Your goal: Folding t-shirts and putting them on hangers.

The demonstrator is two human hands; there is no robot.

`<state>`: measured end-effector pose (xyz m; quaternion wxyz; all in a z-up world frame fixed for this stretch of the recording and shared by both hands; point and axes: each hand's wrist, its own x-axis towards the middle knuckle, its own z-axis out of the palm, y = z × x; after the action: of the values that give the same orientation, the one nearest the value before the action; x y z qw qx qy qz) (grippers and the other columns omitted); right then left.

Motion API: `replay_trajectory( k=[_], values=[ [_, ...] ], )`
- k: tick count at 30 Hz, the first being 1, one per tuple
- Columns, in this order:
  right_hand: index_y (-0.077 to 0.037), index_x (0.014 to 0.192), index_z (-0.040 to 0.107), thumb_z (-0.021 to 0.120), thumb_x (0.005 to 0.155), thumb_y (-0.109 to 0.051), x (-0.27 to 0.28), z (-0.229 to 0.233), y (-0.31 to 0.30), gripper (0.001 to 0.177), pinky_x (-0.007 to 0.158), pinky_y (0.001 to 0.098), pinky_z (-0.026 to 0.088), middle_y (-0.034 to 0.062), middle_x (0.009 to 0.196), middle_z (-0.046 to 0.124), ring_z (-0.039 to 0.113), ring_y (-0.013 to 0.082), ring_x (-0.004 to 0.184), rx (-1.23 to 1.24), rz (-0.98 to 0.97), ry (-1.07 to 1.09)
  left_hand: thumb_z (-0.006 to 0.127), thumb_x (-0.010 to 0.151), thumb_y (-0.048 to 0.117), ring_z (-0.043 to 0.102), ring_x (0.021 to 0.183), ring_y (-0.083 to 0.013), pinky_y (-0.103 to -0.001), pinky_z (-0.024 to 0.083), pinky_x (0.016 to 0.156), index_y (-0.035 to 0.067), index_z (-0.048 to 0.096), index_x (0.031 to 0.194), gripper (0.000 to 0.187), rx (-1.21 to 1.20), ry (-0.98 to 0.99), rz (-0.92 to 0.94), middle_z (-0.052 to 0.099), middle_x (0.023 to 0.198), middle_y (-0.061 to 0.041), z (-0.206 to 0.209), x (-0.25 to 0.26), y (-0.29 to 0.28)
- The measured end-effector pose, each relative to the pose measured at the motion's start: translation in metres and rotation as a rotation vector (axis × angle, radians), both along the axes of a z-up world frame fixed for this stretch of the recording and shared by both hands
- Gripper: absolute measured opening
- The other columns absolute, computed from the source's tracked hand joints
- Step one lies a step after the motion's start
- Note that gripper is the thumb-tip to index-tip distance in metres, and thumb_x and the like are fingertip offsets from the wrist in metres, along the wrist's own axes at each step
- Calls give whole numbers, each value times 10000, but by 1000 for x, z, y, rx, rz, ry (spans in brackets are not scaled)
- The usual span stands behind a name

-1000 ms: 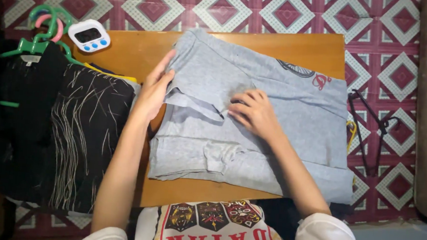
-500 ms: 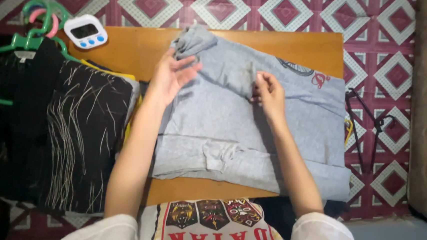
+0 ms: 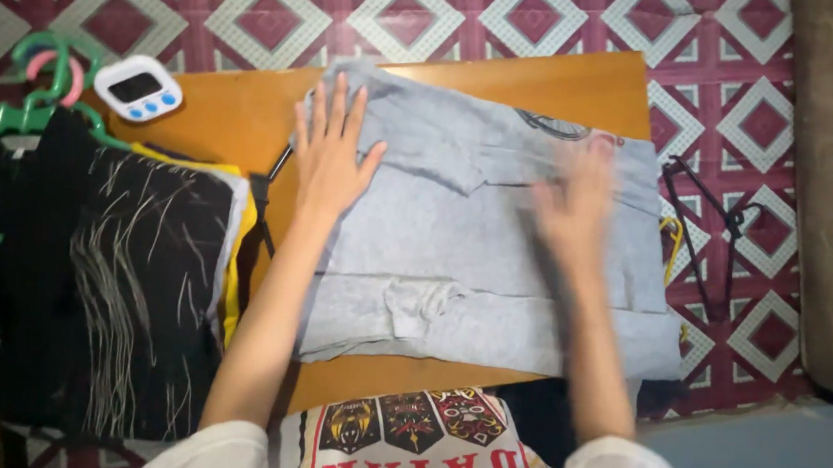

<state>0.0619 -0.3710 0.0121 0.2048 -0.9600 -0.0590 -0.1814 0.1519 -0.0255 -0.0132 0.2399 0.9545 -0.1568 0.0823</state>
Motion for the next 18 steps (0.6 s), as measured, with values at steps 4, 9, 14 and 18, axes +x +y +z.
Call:
replay_trajectory(
  k=[4, 9, 14, 18],
  values=[
    [-34, 1473, 534, 593, 1056, -424, -17, -56, -177, 575, 1172, 457, 462, 198, 1455, 614, 590, 331, 1348, 416, -559, 124, 667, 939, 371, 163, 1528, -509, -671, 110, 1202, 35, 372, 1580, 782, 37, -8, 35, 206, 1661, -289, 14, -42, -63],
    [-154, 1412, 584, 356, 968, -732, -7, -108, -243, 764, 990, 447, 461, 68, 1404, 644, 615, 269, 1215, 1217, -561, 1096, 686, 854, 277, 439, 1515, -299, -474, 321, 1321, 110, 556, 1422, 607, -384, 153, -910, 507, 1557, -125, 7, -187, -220],
    [-121, 1450, 581, 548, 966, -647, 7, -149, -275, 715, 1055, 409, 473, 41, 1429, 637, 608, 225, 1245, 1350, -391, 1001, 734, 718, 466, 349, 1511, -320, -530, 230, 1247, 50, 460, 1504, 930, -193, 27, -857, 404, 1601, -171, -19, -236, -268],
    [-122, 1465, 558, 683, 891, -467, 2, -137, -295, 681, 1051, 439, 478, 38, 1406, 629, 604, 221, 1243, 1241, -370, 971, 687, 912, 429, 337, 1585, -241, -486, 213, 1324, 169, 439, 1573, 753, 23, -125, -776, 373, 1687, -66, -48, -250, -281]
  ],
)
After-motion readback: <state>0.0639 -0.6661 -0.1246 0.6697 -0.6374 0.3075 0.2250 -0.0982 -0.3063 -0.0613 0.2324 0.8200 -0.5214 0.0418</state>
